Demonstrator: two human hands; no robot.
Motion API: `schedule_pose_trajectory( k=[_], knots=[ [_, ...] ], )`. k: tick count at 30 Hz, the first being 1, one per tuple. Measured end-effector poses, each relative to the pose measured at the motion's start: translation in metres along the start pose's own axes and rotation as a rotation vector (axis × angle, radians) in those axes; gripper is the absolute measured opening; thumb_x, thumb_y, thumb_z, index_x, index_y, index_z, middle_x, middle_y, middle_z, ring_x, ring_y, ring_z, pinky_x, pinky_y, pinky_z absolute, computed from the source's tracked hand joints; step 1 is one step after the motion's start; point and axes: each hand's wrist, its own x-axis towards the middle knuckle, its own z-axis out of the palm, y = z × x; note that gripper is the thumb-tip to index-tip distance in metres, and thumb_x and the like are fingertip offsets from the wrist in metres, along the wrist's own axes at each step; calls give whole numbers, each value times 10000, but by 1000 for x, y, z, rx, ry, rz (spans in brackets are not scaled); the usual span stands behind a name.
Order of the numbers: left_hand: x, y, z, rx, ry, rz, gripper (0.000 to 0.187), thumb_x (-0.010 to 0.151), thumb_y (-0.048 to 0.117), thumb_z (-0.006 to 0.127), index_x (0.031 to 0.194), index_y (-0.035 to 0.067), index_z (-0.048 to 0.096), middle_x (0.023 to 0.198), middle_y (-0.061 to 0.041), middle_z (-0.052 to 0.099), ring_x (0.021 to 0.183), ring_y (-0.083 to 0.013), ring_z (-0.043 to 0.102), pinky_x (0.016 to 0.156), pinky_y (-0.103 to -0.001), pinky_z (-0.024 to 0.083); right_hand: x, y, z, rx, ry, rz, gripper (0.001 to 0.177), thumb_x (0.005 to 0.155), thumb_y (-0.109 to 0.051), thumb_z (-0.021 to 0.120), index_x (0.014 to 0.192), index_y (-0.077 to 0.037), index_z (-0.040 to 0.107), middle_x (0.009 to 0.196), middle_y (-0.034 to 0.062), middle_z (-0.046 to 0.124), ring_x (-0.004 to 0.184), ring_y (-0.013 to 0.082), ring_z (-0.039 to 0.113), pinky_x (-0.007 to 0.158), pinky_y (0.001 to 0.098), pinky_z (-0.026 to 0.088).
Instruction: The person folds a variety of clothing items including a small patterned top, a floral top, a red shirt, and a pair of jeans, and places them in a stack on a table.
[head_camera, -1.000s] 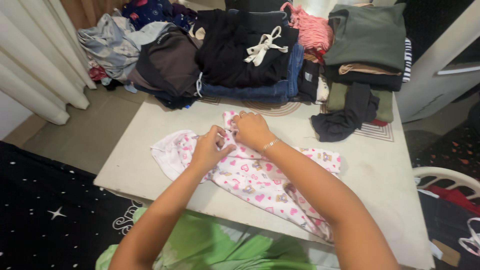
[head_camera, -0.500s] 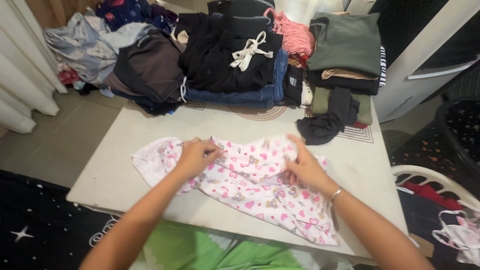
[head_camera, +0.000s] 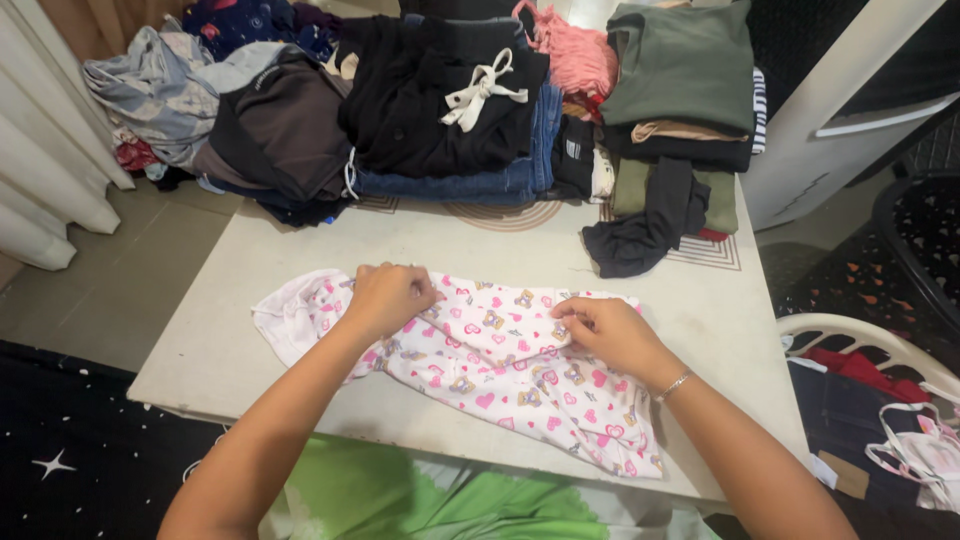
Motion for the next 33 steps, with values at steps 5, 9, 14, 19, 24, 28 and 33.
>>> schedule_pose_trajectory(
  k=[5, 9, 14, 19, 24, 28, 33],
  knots=[
    [-23, 18, 2, 26, 484, 738, 326, 752, 227, 803, 1038, 135, 676, 1139, -42, 719, 1126, -259, 617, 963, -479, 448, -11, -27, 0, -494, 81, -10, 286, 896, -327, 680, 1134, -213, 790, 948, 66, 780, 830, 214, 745, 741, 328, 543],
    [-28, 29, 13, -20, 221, 1063, 370, 754, 261, 814, 1052, 94, 672, 1143, -91, 712, 1114, -298, 633, 961, -465, 480, -18, -34, -5, -730, 33, -336, 477, 834, -453, 742, 1250, -222, 713, 1317, 75, 588, 1298, 279, 486, 1058, 401, 419],
    [-23, 39, 28, 111, 103, 940, 324, 817, 273, 791, 1078, 115, 682, 1104, -67, 740, 924, -266, 712, 805, -410, 558, -14, -19, -4, -613, -164, -509, 801, 819, -452, 750, 1491, -131, 454, 1583, 109, 397, 1477, 336, 305, 1168, 477, 263],
    [-22, 38, 28, 136, 80, 959, 342, 805, 287, 784, 1099, 132, 701, 1087, -68, 744, 900, -263, 715, 752, -406, 556, -18, -9, -2, -756, -175, -529, 912, 822, -513, 749, 1536, -110, 352, 1660, 141, 293, 1482, 376, 238, 1167, 521, 198],
    [-34, 37, 31, 96, 189, 1010, 336, 823, 293, 764, 1121, 150, 704, 1104, -79, 724, 913, -253, 701, 751, -399, 545, -28, -13, 2, -722, -59, -598, 840, 824, -485, 746, 1482, -75, 422, 1542, 175, 379, 1442, 400, 334, 1128, 516, 259],
    [-70, 41, 25, 25, 227, 728, 322, 843, 347, 781, 1044, 114, 687, 978, -60, 663, 942, -283, 657, 795, -429, 509, -54, -20, -6, -700, 15, -189, 449, 864, -490, 725, 1144, -154, 625, 1211, 43, 596, 1241, 243, 555, 1087, 398, 432],
    [-93, 42, 29, -14, 8, 430, 503, 678, 386, 871, 1050, 98, 693, 1080, -131, 618, 1036, -370, 565, 802, -504, 415, -61, -7, -3, -615, 69, -355, 487, 675, -397, 850, 1034, -125, 663, 1163, 96, 581, 1137, 315, 493, 963, 449, 378]
  ],
)
